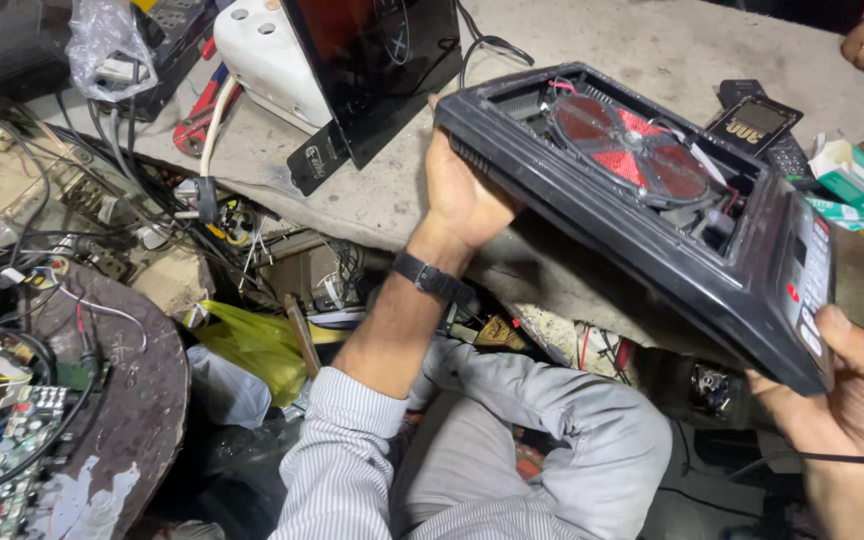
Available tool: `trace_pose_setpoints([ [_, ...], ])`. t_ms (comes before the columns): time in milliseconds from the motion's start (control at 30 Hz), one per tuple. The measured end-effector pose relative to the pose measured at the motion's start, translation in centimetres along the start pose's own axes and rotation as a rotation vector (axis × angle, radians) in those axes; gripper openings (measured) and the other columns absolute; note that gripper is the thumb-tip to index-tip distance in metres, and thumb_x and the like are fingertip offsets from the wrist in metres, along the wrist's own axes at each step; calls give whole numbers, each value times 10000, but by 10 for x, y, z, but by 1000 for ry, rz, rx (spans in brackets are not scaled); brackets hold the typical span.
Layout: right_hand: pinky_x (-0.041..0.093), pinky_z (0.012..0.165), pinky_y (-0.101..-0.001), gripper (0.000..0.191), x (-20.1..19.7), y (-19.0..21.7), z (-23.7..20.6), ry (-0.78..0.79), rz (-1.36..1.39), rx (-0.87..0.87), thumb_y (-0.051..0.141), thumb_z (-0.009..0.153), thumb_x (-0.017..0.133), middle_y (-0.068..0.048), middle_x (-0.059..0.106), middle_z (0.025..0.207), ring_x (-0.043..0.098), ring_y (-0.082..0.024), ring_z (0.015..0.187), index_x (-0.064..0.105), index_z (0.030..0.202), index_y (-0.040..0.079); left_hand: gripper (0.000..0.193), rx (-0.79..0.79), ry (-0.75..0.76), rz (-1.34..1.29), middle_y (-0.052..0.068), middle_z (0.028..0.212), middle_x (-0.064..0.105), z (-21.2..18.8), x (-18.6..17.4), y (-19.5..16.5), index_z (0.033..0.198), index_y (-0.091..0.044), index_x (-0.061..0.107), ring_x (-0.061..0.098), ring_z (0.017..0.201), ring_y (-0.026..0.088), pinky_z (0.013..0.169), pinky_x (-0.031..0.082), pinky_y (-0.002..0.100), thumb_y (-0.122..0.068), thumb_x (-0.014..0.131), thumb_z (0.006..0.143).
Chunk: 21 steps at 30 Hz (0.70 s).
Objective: The person repairs an induction cooktop at a cluttered workbench. They use a screwdriver to unscrew and work on the cooktop's casing and internal components, then reposition the unit and press on its glass top, handling the appliance throughout.
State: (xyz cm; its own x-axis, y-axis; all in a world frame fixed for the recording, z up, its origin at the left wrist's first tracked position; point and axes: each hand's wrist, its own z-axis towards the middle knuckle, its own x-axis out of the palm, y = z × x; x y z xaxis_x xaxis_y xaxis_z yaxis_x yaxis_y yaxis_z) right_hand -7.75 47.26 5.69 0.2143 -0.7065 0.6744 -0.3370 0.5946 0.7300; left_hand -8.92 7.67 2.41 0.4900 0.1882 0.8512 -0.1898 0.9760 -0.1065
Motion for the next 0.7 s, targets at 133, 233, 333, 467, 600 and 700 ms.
trace_pose_setpoints([
  [133,471,1191,-522,293,19,-17,-9,101,-22,-120,31,1076,639,-195,665,1290,664,-287,1241,543,1314,-110,1059,137,-162,-30,174,1383,596,-33,43,37,1441,62,444,621,1235,303,1100,478,456,-850,359,911],
  [233,483,1178,-491,344,37,-30,-28,87,-52,-207,54,1056,656,-197,670,1294,668,-286,1236,548,1337,-113,963,70,-117,515,154,1402,546,-84,80,70,1608,28,294,542,1178,273,1009,435,414,-671,558,999],
  [333,487,1200,-485,303,56,-47,-43,114,-100,-314,49,1079,662,-194,666,1291,667,-277,1199,531,1310,-96,899,48,-104,797,131,1396,527,-97,97,86,1626,-26,229,531,1233,235,1074,447,382,-366,734,964],
  [467,524,986,-437,306,84,-86,-53,38,-108,-439,61,1046,691,-175,672,1176,667,-270,1061,542,1292,-46,824,-40,-54,619,133,1393,549,-89,86,66,1597,2,286,584,1292,182,1170,490,337,-119,762,935],
  [600,570,902,-404,395,100,-107,-51,31,-231,-381,30,928,669,-108,682,1174,668,-233,1057,511,1290,50,710,-196,-156,480,184,1348,576,-71,53,20,1533,50,319,642,1174,254,999,543,410,-34,668,920],
  [700,625,837,-409,392,91,-101,-42,195,-356,0,40,860,648,-142,742,1110,742,-280,1006,520,1228,1,610,-199,-148,442,256,1341,598,-53,26,-18,1512,144,350,651,1183,315,1072,532,435,53,547,941],
])
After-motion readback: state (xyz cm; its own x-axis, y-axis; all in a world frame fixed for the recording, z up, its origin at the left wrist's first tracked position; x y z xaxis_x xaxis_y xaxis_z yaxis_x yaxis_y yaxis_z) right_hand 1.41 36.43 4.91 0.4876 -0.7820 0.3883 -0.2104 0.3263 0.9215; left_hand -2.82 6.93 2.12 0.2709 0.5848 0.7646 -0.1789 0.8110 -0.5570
